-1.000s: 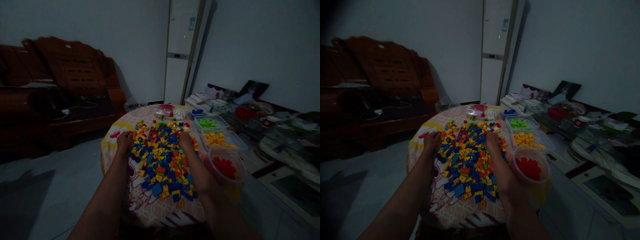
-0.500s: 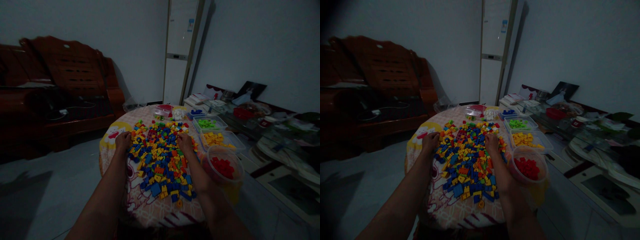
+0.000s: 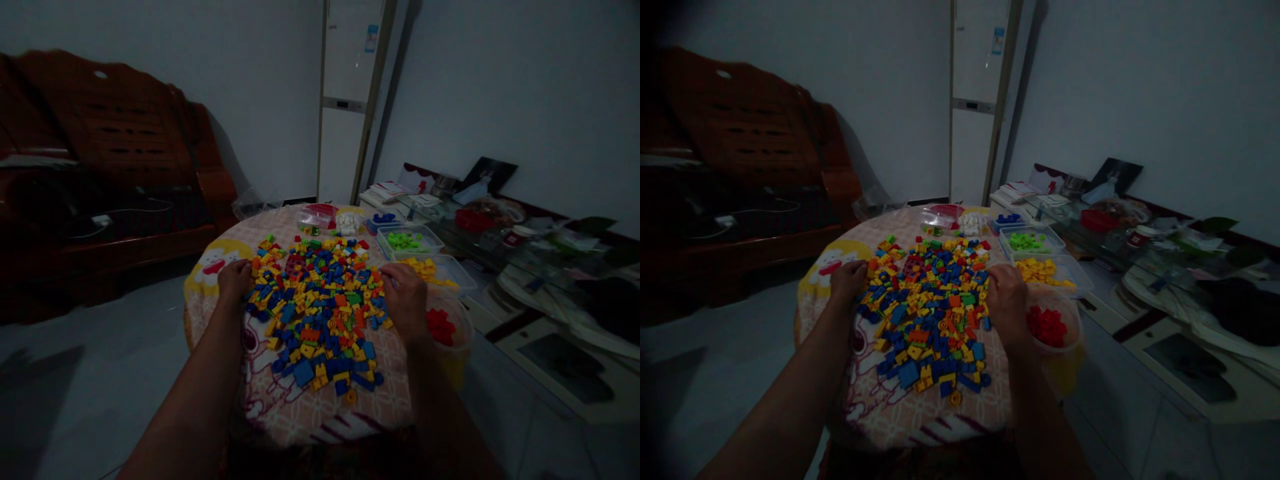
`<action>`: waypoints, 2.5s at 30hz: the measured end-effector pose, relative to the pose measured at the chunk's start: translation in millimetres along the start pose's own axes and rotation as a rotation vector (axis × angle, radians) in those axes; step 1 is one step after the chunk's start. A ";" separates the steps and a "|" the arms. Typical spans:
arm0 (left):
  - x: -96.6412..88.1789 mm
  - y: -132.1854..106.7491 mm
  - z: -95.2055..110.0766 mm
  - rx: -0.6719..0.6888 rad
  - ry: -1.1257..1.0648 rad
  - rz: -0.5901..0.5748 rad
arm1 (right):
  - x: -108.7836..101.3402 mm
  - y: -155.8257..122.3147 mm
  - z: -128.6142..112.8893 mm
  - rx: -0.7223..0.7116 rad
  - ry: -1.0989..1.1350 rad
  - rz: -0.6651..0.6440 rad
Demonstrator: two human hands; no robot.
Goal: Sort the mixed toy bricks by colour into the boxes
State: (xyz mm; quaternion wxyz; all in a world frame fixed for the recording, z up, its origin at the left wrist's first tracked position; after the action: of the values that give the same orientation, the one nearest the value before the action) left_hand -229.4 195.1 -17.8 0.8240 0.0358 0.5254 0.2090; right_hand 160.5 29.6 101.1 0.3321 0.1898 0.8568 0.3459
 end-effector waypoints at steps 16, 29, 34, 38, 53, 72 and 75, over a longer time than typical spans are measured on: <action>1.4 -1.8 0.0 -0.051 -0.029 -0.015 | 71.8 26.0 27.8 0.207 -0.255 -0.390; 1.4 -2.9 -0.6 -0.020 0.036 -0.044 | 153.9 56.3 60.2 0.338 -0.218 -0.483; 1.4 -2.9 0.1 -0.008 0.036 -0.036 | 131.6 51.8 54.3 0.356 -0.050 -0.379; 0.9 -2.3 0.6 -0.015 0.016 -0.015 | 102.0 36.6 42.4 0.356 0.075 -0.326; 3.1 -3.9 0.3 -0.072 -0.024 -0.041 | -69.7 -12.4 48.0 0.209 -0.331 -0.111; -1.2 -8.0 3.8 -0.072 -0.039 -0.048 | 124.2 6.4 2.0 0.004 -0.069 -0.624; -1.8 -8.7 3.7 -0.068 -0.047 -0.049 | 153.8 7.0 -4.2 -0.063 -0.082 -0.737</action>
State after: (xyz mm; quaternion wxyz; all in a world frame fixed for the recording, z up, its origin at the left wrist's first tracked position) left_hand -224.1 187.1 -17.0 0.8418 -0.0002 0.4992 0.2055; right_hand 49.4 117.8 41.0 0.4741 -0.1283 0.8425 0.2212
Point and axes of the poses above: each hand's wrist, its own y-axis towards the middle knuckle, its own x-axis out of the palm, z = x × y, the point moved 3 cm from there along y, towards the middle knuckle, and after that the axes turned 11 degrees about y, right-handed, at the moved point
